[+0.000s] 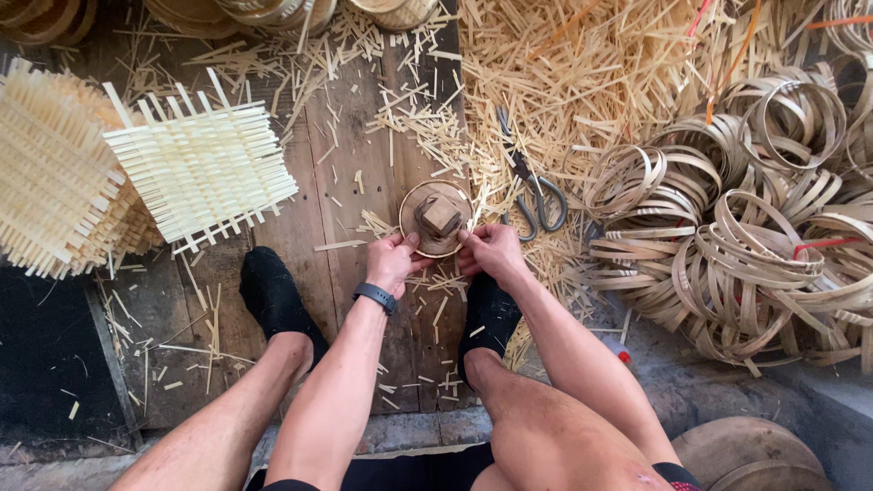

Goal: The person assembles a small bamboo container by gluing a base to a woven wall, trimming excess material with shears, and attaching a circular rim.

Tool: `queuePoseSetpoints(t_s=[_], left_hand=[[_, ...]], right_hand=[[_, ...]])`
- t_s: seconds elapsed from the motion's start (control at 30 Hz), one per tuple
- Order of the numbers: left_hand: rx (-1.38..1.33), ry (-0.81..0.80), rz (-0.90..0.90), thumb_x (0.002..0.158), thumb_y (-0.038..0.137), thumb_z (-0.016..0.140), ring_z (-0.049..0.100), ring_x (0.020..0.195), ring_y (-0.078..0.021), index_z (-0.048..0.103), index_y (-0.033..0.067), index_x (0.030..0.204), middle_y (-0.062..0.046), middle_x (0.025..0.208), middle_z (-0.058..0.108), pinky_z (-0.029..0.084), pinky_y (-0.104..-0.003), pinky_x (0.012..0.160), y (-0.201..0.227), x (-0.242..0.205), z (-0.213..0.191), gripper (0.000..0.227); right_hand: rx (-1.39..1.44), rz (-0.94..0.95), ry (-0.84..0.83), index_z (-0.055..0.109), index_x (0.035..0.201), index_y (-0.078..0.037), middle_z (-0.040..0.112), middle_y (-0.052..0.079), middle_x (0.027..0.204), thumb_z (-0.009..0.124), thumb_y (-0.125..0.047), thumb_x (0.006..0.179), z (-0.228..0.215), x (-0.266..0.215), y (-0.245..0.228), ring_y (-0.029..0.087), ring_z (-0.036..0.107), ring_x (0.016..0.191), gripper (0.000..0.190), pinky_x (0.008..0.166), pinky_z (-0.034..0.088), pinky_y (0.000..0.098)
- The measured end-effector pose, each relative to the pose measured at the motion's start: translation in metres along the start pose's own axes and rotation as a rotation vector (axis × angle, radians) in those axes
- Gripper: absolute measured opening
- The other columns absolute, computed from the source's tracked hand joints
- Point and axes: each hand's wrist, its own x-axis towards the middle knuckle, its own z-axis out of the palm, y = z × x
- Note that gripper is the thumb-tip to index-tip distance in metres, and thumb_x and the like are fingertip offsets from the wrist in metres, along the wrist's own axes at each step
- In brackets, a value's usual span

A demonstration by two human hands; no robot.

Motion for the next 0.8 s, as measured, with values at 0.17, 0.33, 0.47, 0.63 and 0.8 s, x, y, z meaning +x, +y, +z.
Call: queuePoseSetpoints(t_s=[0.17, 0.33, 0.47, 0.63, 0.8], left_hand=[[0.904, -0.079, 0.631, 0.092, 0.035, 0.072, 0.073, 0.094, -0.0304, 0.076, 0.0020, 0.116, -0.020, 0.105, 0.078, 0.056, -0.041, 0.080, 0.041, -0.033, -0.014, 0.041], [0.581, -0.134, 0.655, 0.096, 0.055, 0.057, 0.074, 0.102, -0.0236, 0.064, 0.0062, 0.133, -0.017, 0.114, 0.074, 0.060, -0.034, 0.086, 0.047, -0.039, 0.023, 0.061], [0.532, 0.037, 0.679, 0.102, 0.058, 0.049, 0.076, 0.095, -0.0214, 0.073, 0.0077, 0.123, -0.014, 0.103, 0.078, 0.059, -0.033, 0.081, 0.032, -0.018, 0.025, 0.059], [0.808, 0.126, 0.429, 0.102, 0.048, 0.059, 0.073, 0.081, -0.0232, 0.080, 0.0072, 0.101, -0.014, 0.089, 0.079, 0.055, -0.036, 0.071, 0.034, 0.035, -0.029, 0.046], [0.711, -0.050, 0.819, 0.093, 0.026, 0.067, 0.075, 0.094, -0.0175, 0.079, 0.0122, 0.103, -0.006, 0.103, 0.080, 0.058, -0.034, 0.085, 0.134, 0.042, -0.070, 0.022]], right_hand=[[-0.065, -0.093, -0.060, 0.053, 0.112, 0.002, 0.073, 0.015, 0.085, 0.067, -0.047, 0.092, -0.004, -0.039, -0.027, 0.020, 0.077, 0.069, 0.055, 0.050, 0.063, 0.0325], [-0.040, -0.173, -0.035, 0.045, 0.119, 0.003, 0.072, 0.017, 0.085, 0.076, -0.040, 0.082, 0.023, -0.046, -0.023, 0.021, 0.073, 0.066, 0.064, 0.044, 0.056, 0.0305], [0.007, -0.228, -0.020, 0.050, 0.117, 0.000, 0.068, 0.012, 0.083, 0.075, -0.028, 0.087, 0.030, -0.036, -0.010, 0.016, 0.064, 0.060, 0.048, 0.046, 0.050, 0.0269], [0.461, -0.259, -0.302, 0.051, 0.116, -0.009, 0.067, 0.009, 0.079, 0.058, -0.021, 0.089, -0.002, -0.029, 0.008, 0.015, 0.057, 0.053, 0.030, 0.042, 0.040, 0.0256], [0.451, -0.321, -0.226, 0.054, 0.110, -0.008, 0.063, 0.011, 0.076, 0.057, -0.022, 0.092, -0.026, -0.025, 0.009, 0.017, 0.056, 0.052, 0.023, 0.042, 0.041, 0.0273]])
